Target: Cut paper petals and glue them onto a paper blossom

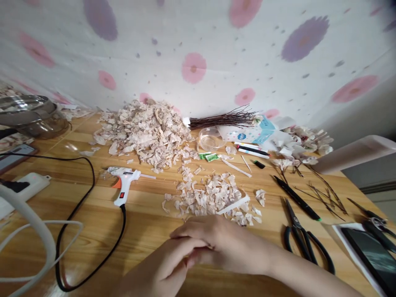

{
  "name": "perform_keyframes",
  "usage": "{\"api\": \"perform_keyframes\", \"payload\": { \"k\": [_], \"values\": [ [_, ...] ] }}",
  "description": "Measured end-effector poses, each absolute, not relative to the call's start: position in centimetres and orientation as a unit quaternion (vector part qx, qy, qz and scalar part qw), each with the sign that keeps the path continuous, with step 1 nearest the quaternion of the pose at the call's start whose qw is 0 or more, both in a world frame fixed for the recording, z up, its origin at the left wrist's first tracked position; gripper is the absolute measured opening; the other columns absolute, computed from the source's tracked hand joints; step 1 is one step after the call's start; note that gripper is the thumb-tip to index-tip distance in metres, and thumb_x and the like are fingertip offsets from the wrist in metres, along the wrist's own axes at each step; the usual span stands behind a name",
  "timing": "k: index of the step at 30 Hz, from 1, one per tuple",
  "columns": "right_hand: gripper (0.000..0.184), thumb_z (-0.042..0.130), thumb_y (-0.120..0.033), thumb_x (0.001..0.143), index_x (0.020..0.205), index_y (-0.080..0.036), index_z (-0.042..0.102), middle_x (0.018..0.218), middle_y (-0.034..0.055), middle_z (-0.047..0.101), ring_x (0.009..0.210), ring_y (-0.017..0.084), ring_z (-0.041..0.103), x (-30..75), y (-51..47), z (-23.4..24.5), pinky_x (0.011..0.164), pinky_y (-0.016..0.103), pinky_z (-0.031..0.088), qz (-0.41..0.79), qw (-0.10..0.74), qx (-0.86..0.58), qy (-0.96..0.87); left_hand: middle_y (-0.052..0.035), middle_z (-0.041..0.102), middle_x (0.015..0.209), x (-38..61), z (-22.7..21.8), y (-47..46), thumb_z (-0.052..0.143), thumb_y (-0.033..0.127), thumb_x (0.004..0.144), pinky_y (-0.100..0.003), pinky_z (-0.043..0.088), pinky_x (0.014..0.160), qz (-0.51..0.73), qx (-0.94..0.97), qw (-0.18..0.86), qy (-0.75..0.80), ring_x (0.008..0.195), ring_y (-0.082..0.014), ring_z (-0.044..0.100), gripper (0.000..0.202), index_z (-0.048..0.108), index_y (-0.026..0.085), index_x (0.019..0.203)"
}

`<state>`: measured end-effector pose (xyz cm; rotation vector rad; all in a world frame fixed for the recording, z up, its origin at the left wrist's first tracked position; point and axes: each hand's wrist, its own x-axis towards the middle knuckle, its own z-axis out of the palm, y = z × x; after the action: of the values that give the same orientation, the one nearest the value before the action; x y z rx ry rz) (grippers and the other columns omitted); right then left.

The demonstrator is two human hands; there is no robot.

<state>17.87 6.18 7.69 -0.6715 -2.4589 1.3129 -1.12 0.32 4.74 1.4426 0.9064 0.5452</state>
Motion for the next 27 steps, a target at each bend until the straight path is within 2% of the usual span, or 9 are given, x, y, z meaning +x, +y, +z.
{"api": "perform_keyframes", "payload": {
  "k": [2,5,8,12,14,16,21,27],
  "values": [
    [0.016,0.061,-0.008,0.088,0.098,-0.017,0.068,0.089,0.0042,0.072,0.082,0.017,0.068,18.3,6.1,7.3,0.070,0.026,0.052,0.421,0.143,-0.255,-0.858,-0.0020,0.063,0.128,-1.4,4.1,0.2,0.060,0.024,0.086,-0.038,0.042,0.104,0.248,0.613,0.635,0.398,0.118,-0.0268,0.057,0.048,0.055,0.040,0.131],
    [0.019,0.050,-0.013,0.094,0.083,-0.016,0.066,0.073,0.0031,0.067,0.064,0.015,0.063,20.4,5.8,7.0,0.057,0.026,0.045,0.365,0.166,-0.319,-0.859,-0.0052,0.057,0.135,-1.8,3.4,0.7,0.058,0.027,0.089,-0.038,0.043,0.102,0.296,0.601,0.673,0.313,0.112,-0.0259,0.060,0.042,0.056,0.036,0.130],
    [0.024,0.043,-0.021,0.099,0.094,-0.018,0.065,0.072,0.0032,0.065,0.061,0.014,0.060,23.2,4.7,6.8,0.057,0.026,0.044,0.333,0.210,-0.396,-0.829,-0.0069,0.052,0.139,-2.2,3.0,1.5,0.057,0.030,0.090,-0.036,0.047,0.091,0.367,0.536,0.711,0.269,0.102,-0.0233,0.063,0.029,0.064,0.031,0.119],
    [0.027,0.036,-0.028,0.103,0.103,-0.021,0.062,0.053,-0.0048,0.046,0.044,0.011,0.044,25.6,3.2,5.7,0.045,0.022,0.036,0.343,0.309,-0.474,-0.750,-0.0083,0.061,0.120,-2.6,2.7,2.1,0.062,0.038,0.085,-0.032,0.045,0.078,0.437,0.432,0.742,0.267,0.087,-0.0204,0.061,0.027,0.069,0.024,0.107],
    [0.028,0.036,-0.030,0.103,0.100,-0.021,0.062,0.052,-0.0055,0.043,0.043,0.011,0.042,25.7,3.0,4.8,0.043,0.022,0.035,0.349,0.345,-0.485,-0.724,-0.0092,0.062,0.113,-2.6,2.5,2.1,0.063,0.037,0.082,-0.032,0.043,0.076,0.447,0.401,0.752,0.270,0.083,-0.0202,0.059,0.027,0.069,0.021,0.102],
    [0.029,0.038,-0.032,0.102,0.098,-0.020,0.063,0.054,-0.0046,0.046,0.044,0.011,0.045,25.2,2.9,4.1,0.045,0.021,0.038,0.362,0.355,-0.480,-0.716,-0.0094,0.061,0.107,-2.7,2.4,2.1,0.064,0.036,0.079,-0.033,0.042,0.075,0.451,0.386,0.760,0.264,0.081,-0.0201,0.057,0.025,0.069,0.019,0.097],
    [0.033,0.038,-0.036,0.101,0.095,-0.020,0.066,0.060,-0.0018,0.054,0.047,0.011,0.049,24.1,2.7,3.4,0.048,0.022,0.043,0.390,0.339,-0.472,-0.714,-0.0082,0.059,0.099,-2.6,2.2,2.2,0.063,0.035,0.079,-0.031,0.040,0.072,0.449,0.368,0.775,0.248,0.078,-0.0185,0.054,0.023,0.068,0.018,0.092],
    [0.030,0.042,-0.035,0.100,0.093,-0.021,0.066,0.062,-0.0015,0.053,0.051,0.012,0.050,24.0,2.1,2.3,0.053,0.022,0.045,0.437,0.320,-0.454,-0.708,-0.0072,0.057,0.095,-2.5,2.5,2.1,0.065,0.036,0.076,-0.029,0.036,0.066,0.471,0.337,0.775,0.253,0.073,-0.0158,0.051,0.023,0.067,0.017,0.089]
  ]
}}
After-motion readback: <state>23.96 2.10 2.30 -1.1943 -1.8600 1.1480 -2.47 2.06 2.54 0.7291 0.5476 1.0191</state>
